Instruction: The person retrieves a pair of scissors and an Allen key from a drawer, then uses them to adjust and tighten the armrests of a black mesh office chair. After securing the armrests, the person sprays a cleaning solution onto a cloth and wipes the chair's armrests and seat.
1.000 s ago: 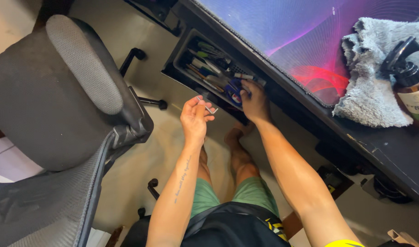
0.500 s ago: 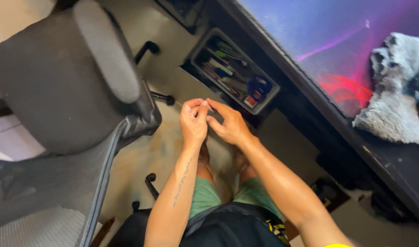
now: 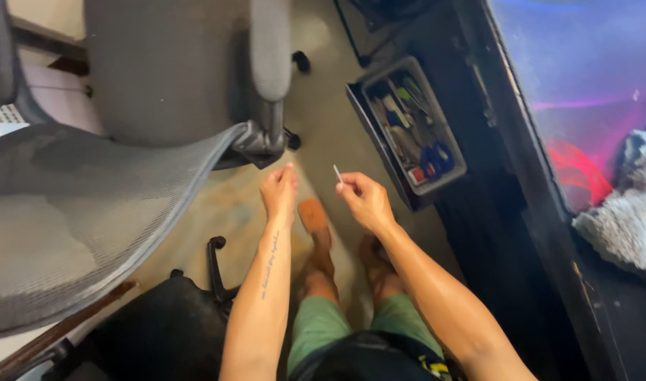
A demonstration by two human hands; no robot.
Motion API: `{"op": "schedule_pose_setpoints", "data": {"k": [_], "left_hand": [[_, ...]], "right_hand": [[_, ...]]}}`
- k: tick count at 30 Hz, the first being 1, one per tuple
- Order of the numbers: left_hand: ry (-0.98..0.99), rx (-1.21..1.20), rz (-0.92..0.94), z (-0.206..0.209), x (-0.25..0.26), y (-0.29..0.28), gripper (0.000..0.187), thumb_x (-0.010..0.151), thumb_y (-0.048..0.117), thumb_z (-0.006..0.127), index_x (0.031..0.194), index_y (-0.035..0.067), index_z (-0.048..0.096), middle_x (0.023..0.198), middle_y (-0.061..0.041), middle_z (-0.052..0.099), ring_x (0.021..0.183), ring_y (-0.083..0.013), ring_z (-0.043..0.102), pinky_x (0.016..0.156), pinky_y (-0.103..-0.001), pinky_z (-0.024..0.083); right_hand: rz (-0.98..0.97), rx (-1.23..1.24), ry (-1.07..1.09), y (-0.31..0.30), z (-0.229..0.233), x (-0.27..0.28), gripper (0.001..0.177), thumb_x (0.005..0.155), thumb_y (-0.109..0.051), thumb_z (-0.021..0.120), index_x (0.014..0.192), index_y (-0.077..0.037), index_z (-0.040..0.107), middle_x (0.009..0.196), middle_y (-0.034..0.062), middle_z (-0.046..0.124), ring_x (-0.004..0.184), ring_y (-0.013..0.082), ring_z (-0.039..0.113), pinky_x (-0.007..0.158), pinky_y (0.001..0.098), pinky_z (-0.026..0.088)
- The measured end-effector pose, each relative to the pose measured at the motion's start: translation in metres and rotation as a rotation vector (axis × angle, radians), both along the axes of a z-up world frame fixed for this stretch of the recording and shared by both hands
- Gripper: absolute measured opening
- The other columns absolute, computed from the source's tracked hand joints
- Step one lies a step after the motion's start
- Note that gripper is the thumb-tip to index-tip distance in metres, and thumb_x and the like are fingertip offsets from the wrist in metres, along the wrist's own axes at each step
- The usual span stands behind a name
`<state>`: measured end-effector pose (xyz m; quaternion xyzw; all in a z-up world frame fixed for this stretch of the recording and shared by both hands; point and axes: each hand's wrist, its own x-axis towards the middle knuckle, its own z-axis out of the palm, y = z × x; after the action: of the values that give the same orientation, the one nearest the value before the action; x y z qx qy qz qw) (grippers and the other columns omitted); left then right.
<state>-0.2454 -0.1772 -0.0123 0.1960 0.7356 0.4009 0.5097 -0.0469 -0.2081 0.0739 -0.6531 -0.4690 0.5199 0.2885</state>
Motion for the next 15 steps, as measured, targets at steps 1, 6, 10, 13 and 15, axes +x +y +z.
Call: {"op": "schedule_pose_setpoints", "data": {"k": [1, 6, 10, 13, 15], "left_hand": [[-0.189, -0.023, 0.101, -0.009, -0.005, 0.003, 0.044, 0.095, 0.035, 0.072, 0.122, 0.000, 0.068, 0.109, -0.019, 0.070, 0.093, -0.0272, 0.067, 0.079, -0.040, 0.051], [-0.694, 0.010, 0.592, -0.028, -0.018, 0.029, 0.081, 0.087, 0.042, 0.073, 0.149, 0.006, 0.036, 0.147, -0.020, 0.041, 0.136, -0.0390, 0.046, 0.103, -0.052, 0.048], [0.553, 0.322, 0.359, -0.017, -0.024, 0.027, 0.088, 0.084, 0.030, 0.084, 0.151, -0.004, 0.037, 0.147, -0.028, 0.040, 0.137, -0.0408, 0.040, 0.112, -0.049, 0.037], [0.547, 0.398, 0.156, -0.006, -0.043, 0.036, 0.079, 0.082, 0.030, 0.085, 0.143, -0.004, 0.047, 0.139, -0.025, 0.053, 0.130, -0.0384, 0.051, 0.112, -0.048, 0.041], [0.501, 0.353, 0.110, -0.006, -0.053, 0.046, 0.077, 0.079, 0.029, 0.086, 0.138, -0.004, 0.049, 0.135, -0.024, 0.056, 0.126, -0.0373, 0.054, 0.108, -0.046, 0.042]], "right_hand": [[0.012, -0.034, -0.041, -0.001, -0.005, -0.003, 0.025, 0.094, -0.018, 0.071, 0.113, -0.003, 0.074, 0.084, 0.0062, 0.075, 0.074, 0.0110, 0.063, 0.066, 0.0270, 0.052], [-0.009, -0.058, 0.259, 0.003, -0.050, -0.026, 0.016, 0.094, -0.014, 0.060, 0.106, -0.005, 0.064, 0.088, 0.0027, 0.076, 0.081, 0.0075, 0.072, 0.073, 0.0234, 0.056], [-0.003, 0.017, 0.285, 0.013, -0.073, -0.042, 0.014, 0.099, -0.017, 0.049, 0.098, -0.007, 0.057, 0.077, -0.0021, 0.057, 0.066, 0.0081, 0.059, 0.064, 0.0257, 0.061], [0.080, 0.116, 0.045, 0.040, -0.074, -0.064, 0.019, 0.095, -0.019, 0.071, 0.107, -0.004, 0.067, 0.076, -0.0043, 0.055, 0.067, 0.0071, 0.050, 0.060, 0.0270, 0.047], [0.118, 0.046, -0.024, 0.066, -0.072, -0.077, 0.045, 0.088, -0.026, 0.078, 0.126, -0.007, 0.064, 0.066, -0.0023, 0.046, 0.059, 0.0081, 0.043, 0.053, 0.0277, 0.041]]}}
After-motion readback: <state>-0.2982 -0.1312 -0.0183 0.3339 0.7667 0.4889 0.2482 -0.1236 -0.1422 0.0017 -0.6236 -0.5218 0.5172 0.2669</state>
